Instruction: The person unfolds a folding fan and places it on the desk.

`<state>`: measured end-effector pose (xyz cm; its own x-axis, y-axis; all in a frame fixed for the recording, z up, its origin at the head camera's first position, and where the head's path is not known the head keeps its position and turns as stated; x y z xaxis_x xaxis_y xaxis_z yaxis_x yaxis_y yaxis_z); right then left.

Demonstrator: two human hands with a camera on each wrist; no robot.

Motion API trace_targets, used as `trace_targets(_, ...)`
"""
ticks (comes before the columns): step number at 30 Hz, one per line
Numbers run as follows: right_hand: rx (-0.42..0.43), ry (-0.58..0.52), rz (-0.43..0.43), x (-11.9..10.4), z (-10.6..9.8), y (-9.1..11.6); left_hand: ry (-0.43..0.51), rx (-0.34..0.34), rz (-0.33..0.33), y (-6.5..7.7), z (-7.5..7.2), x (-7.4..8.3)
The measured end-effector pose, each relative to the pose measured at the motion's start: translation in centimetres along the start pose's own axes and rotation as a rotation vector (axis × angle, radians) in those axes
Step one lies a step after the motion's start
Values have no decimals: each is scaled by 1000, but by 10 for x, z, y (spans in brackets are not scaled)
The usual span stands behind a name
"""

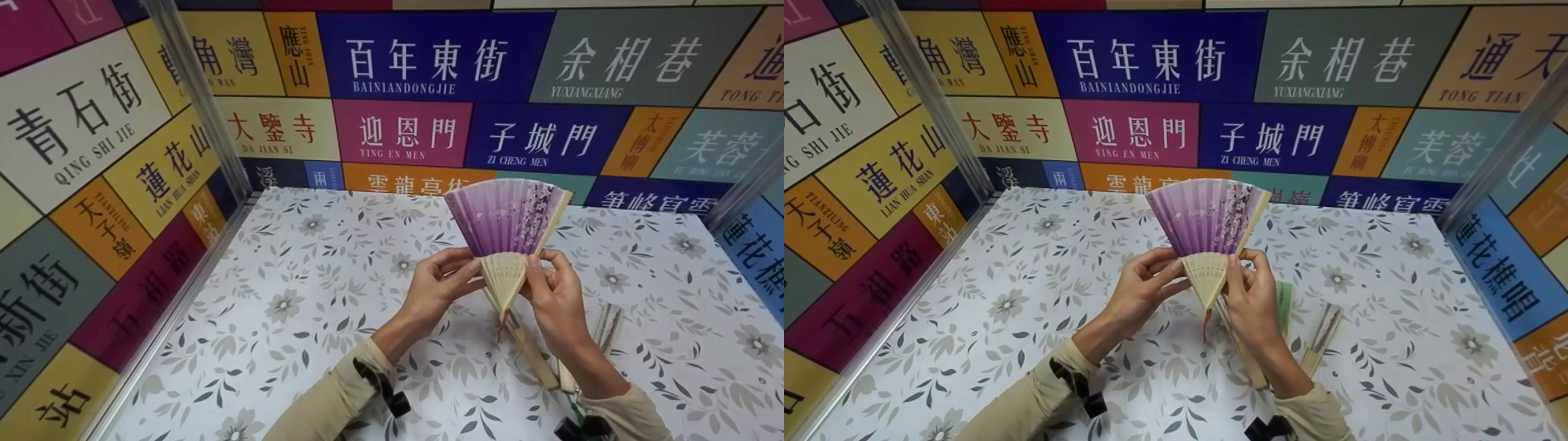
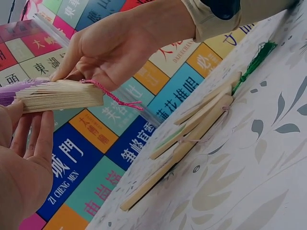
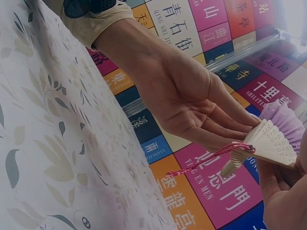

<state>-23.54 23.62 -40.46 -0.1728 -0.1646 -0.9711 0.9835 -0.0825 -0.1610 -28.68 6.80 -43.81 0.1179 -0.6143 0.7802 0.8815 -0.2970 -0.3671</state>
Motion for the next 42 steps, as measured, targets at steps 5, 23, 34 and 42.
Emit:
trace_targets(5, 15, -3, 17, 2, -1, -1, 8, 7, 3, 0, 0, 0)
trace_targets(23, 55, -53, 17, 3, -6, -1, 47, 48, 4, -1, -2, -2)
trace_targets(34, 83, -59, 25, 3, -9, -2, 56, 56, 15, -1, -3, -2)
trace_targets(42, 79, -77, 20, 4, -8, -2, 62, 66, 15, -1, -3, -1)
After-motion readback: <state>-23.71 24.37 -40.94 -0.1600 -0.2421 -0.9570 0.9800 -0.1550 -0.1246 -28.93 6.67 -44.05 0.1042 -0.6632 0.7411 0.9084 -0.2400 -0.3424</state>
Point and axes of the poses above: each hand's wrist, its own y-axis away from the middle knuckle, its own z-axis out of the palm, x = y × z, the point moved 5 cm from there along -y, towards the middle knuckle, and after that the axes turned 9 degrees about z, right-handed, at the moved point
